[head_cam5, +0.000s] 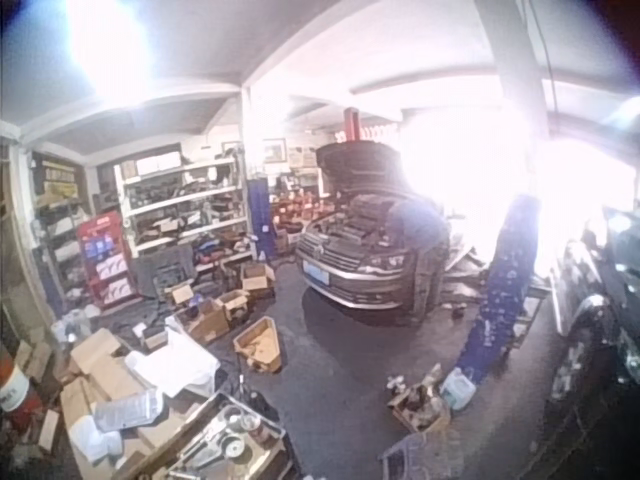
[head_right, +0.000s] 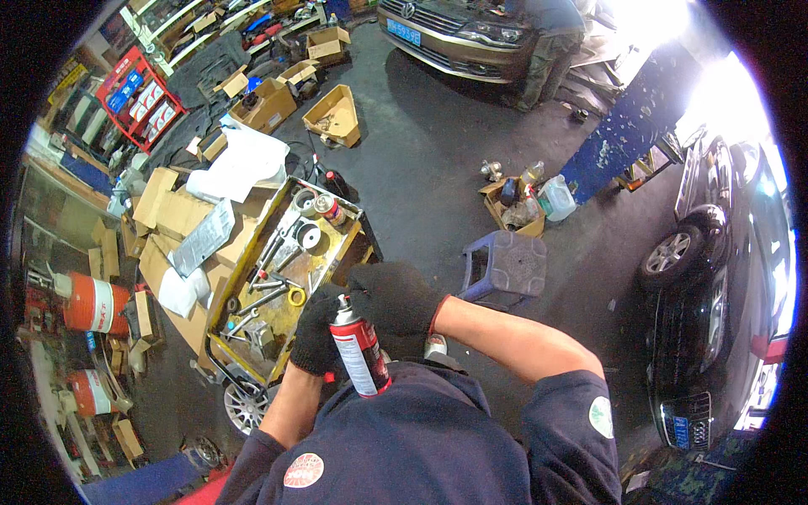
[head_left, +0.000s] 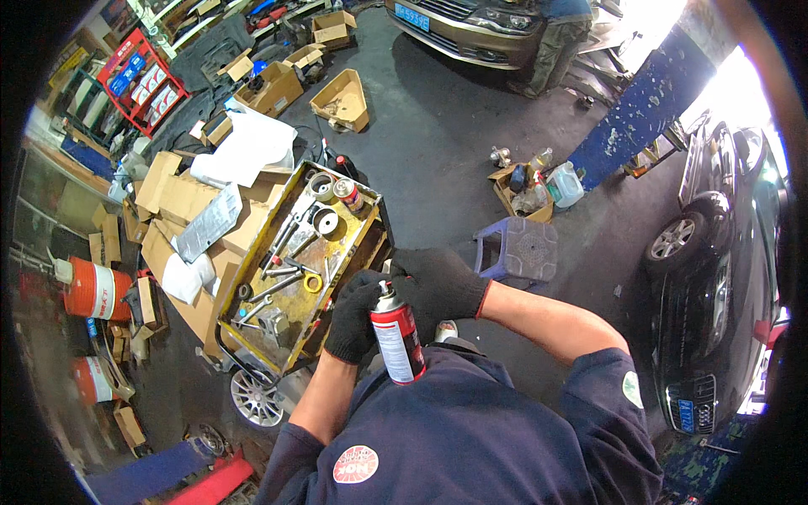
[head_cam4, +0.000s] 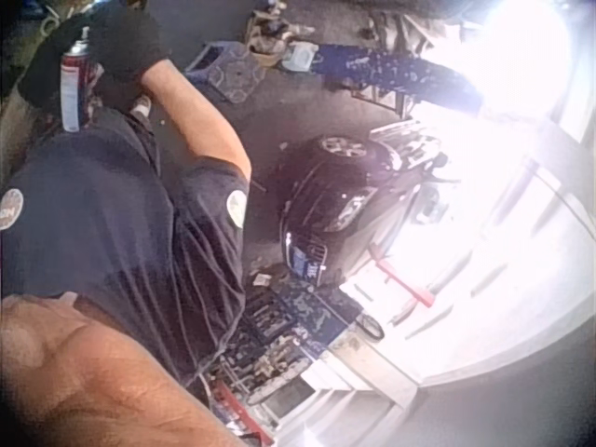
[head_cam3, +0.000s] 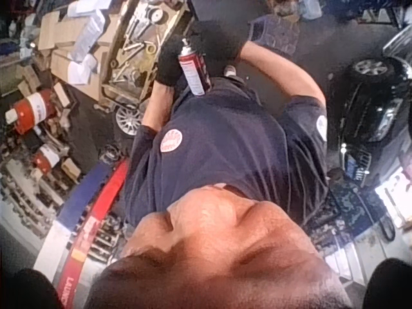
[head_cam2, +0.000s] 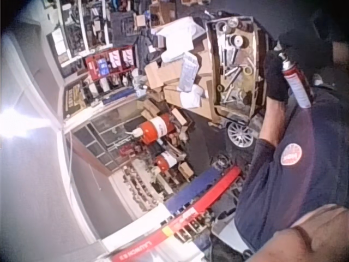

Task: The person picks up a spray can and a small metal car part, then sprays the part over a drain pan to clean it. The person then walks to a white car and places the cleaned part into the engine bay.

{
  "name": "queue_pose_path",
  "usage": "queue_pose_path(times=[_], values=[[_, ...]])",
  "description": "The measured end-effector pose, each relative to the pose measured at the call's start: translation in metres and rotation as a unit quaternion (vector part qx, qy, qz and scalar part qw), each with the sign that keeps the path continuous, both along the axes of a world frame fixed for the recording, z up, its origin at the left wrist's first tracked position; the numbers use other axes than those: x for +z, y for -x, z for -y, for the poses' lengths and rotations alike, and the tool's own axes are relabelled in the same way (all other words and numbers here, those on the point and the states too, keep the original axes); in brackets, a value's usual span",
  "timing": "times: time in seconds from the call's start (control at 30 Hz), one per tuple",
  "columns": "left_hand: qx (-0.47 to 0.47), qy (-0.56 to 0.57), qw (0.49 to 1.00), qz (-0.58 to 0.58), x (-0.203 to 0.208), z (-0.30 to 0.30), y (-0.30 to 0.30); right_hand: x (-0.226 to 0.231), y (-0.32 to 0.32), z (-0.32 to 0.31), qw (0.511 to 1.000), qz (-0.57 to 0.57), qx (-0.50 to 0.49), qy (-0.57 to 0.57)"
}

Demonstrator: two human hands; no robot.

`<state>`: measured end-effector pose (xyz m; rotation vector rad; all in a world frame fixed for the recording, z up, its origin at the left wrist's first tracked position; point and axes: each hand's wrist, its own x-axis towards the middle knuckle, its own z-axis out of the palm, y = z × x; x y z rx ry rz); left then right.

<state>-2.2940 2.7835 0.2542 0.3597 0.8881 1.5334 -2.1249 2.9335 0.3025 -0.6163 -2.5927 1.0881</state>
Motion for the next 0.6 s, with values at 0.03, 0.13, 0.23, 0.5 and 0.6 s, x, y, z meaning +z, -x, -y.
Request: queue_pose_path(times=[0.03,0.13,0.23,0.5,0.6], values=[[0.005,0.010,1.000,-0.027,0.003,0.001,-0.001,-0.002,0.000,-0.001,0.999,0.011,0.025,-0.021],[0.006,0.020,0.996,-0.086,0.007,0.003,-0.002,-0.007,0.003,-0.011,0.985,-0.017,0.130,-0.114],[0.001,0.016,0.992,-0.124,0.007,0.004,-0.001,-0.008,0.008,-0.017,0.959,0.003,0.211,-0.188],[0.021,0.000,0.989,-0.143,0.008,0.012,-0.002,0.011,0.010,0.012,0.993,0.031,0.056,-0.101],[0.047,-0.014,0.973,-0.224,0.006,0.015,-0.004,0.018,0.014,0.006,0.984,-0.030,0.121,-0.125]])
